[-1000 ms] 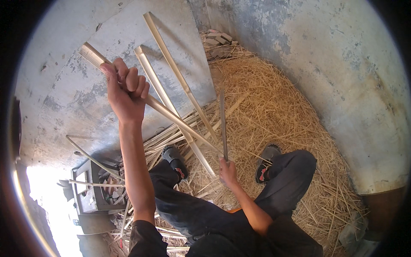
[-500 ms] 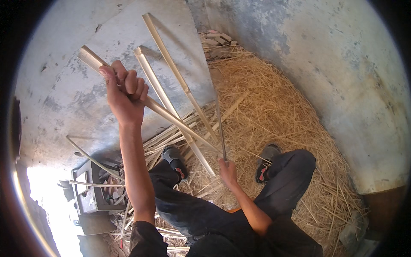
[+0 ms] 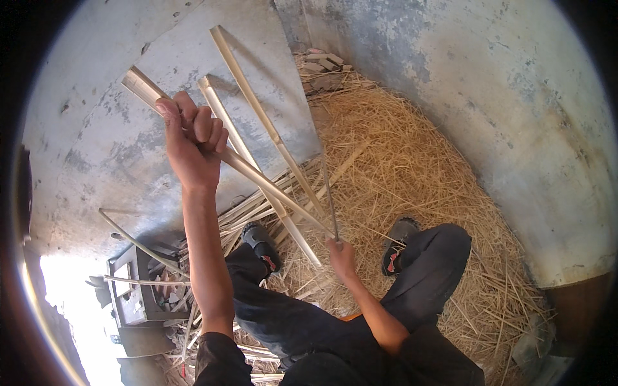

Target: The person sits on a straw-covered floor and uses a blue utility knife to split a long bamboo pole into thin strips. They hold the pole against their leg and carefully shave off layers, creating fine strands. Later, they use a large knife to split a thicker bamboo section.

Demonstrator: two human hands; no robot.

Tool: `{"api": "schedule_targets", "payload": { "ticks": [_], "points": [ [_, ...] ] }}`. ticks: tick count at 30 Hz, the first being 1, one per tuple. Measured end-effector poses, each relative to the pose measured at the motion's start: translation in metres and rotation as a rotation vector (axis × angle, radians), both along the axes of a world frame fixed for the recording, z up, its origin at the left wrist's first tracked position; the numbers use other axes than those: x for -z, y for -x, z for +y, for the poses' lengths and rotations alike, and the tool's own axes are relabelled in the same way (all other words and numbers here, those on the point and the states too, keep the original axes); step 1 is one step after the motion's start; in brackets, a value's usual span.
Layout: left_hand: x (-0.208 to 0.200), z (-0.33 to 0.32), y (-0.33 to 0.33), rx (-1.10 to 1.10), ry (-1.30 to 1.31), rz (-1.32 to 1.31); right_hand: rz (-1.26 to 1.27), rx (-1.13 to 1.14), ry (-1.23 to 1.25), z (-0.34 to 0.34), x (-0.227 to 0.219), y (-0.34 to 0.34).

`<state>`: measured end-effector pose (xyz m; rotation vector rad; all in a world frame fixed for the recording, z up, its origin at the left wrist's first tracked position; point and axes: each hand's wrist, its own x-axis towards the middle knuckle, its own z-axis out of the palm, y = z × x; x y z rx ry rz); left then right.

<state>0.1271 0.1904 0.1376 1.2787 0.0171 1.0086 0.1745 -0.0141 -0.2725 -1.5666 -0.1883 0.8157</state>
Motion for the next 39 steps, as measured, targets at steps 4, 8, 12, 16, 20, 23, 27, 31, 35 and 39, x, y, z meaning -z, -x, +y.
{"api": "schedule_targets", "payload": {
  "ticks": [4, 8, 12, 16, 20, 23, 27, 31, 35, 39],
  "points": [
    [-0.003, -0.005, -0.005, 0.042, -0.041, 0.011, -0.098, 0.045, -0.083, 0.002, 0.030, 0.016],
    [-0.001, -0.003, -0.006, -0.046, -0.055, 0.013, 0.391, 0.015, 0.278, -0.023, 0.078, 0.033],
    [0.000, 0.003, 0.001, -0.072, -0.025, -0.002, 0.372, 0.026, 0.243, -0.035, 0.077, 0.025],
    [0.002, 0.008, 0.004, -0.037, -0.028, 0.001, 0.289, -0.036, -0.005, -0.009, 0.010, 0.008],
    [0.004, 0.010, 0.007, 0.117, -0.061, -0.055, 0.220, -0.102, -0.055, -0.005, 0.004, 0.003],
    [0.004, 0.011, 0.009, 0.179, -0.067, -0.089, 0.228, -0.094, 0.172, -0.018, 0.058, 0.017],
    [0.007, 0.015, 0.014, 0.196, -0.082, -0.119, 0.403, -0.078, 0.233, -0.032, 0.064, 0.020],
    [0.006, 0.013, 0.015, 0.195, -0.046, -0.126, 0.152, -0.112, 0.102, -0.018, 0.054, 0.012],
    [0.011, 0.027, 0.021, 0.327, -0.077, -0.182, 0.120, -0.088, -0.127, 0.001, 0.012, 0.005],
    [0.011, 0.032, 0.020, 0.477, -0.148, -0.225, 0.337, -0.112, -0.034, -0.006, 0.028, 0.016]
  ]
}}
